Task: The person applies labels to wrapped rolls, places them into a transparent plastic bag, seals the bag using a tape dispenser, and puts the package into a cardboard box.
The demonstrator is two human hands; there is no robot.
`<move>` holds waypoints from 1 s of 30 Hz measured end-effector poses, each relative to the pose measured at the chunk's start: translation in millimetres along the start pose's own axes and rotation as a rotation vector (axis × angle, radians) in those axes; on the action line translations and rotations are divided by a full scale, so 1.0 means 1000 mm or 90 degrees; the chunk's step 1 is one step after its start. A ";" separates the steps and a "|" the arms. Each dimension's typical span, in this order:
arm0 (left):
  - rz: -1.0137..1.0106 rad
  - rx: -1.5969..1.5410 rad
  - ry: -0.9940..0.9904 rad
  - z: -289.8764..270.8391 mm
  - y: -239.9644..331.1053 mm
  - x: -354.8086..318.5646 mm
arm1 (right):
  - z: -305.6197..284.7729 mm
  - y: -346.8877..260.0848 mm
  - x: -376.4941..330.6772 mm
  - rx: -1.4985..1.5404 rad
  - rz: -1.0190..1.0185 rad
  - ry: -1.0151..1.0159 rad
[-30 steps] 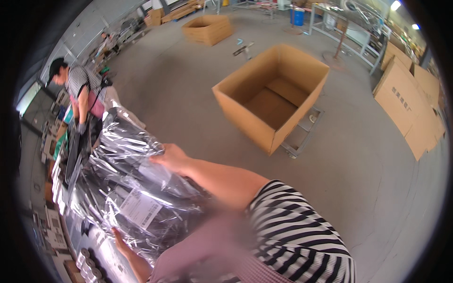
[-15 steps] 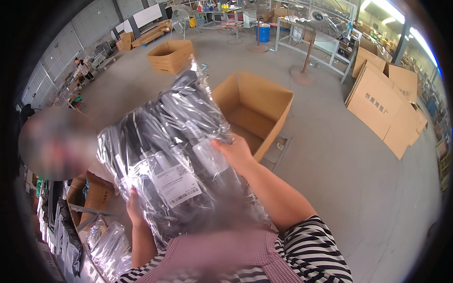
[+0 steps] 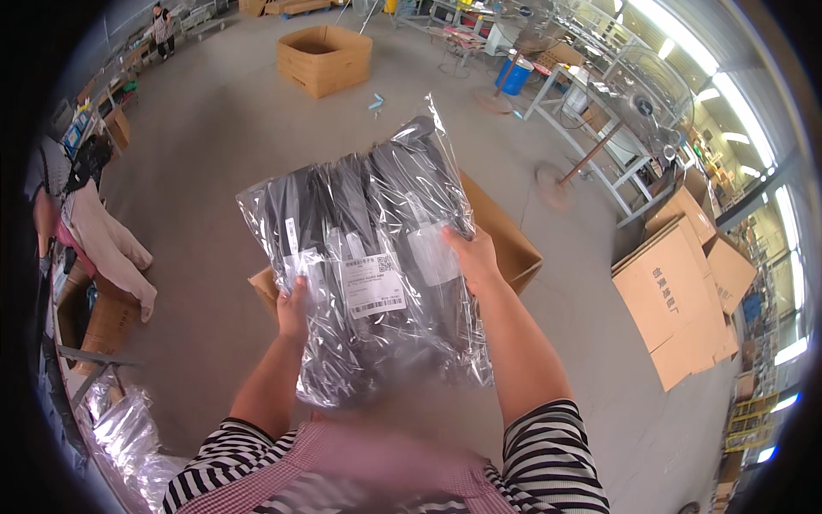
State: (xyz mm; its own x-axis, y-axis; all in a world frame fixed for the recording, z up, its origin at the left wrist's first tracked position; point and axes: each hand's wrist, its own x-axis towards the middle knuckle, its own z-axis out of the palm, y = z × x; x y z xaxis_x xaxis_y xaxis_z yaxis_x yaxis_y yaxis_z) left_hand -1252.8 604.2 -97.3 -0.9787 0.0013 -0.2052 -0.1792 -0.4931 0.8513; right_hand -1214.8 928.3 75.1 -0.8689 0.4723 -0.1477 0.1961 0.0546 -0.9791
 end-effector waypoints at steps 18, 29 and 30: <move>-0.015 0.470 -0.009 0.111 -0.241 -0.014 | -0.110 0.279 0.300 -0.238 0.067 -0.180; -0.329 0.424 0.129 0.141 -0.363 0.051 | -0.163 0.372 0.372 -0.667 0.126 -0.106; -0.403 0.403 0.160 0.149 -0.378 0.062 | -0.173 0.376 0.381 -0.751 0.149 -0.080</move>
State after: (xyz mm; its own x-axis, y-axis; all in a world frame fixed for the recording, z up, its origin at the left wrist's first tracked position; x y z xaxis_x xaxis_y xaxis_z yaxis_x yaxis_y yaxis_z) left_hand -1261.0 919.7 -359.8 -0.6424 -0.1165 -0.7574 -0.7663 0.1024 0.6342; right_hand -1393.6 1281.5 -325.1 -0.7818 0.4929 -0.3818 0.5918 0.7794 -0.2057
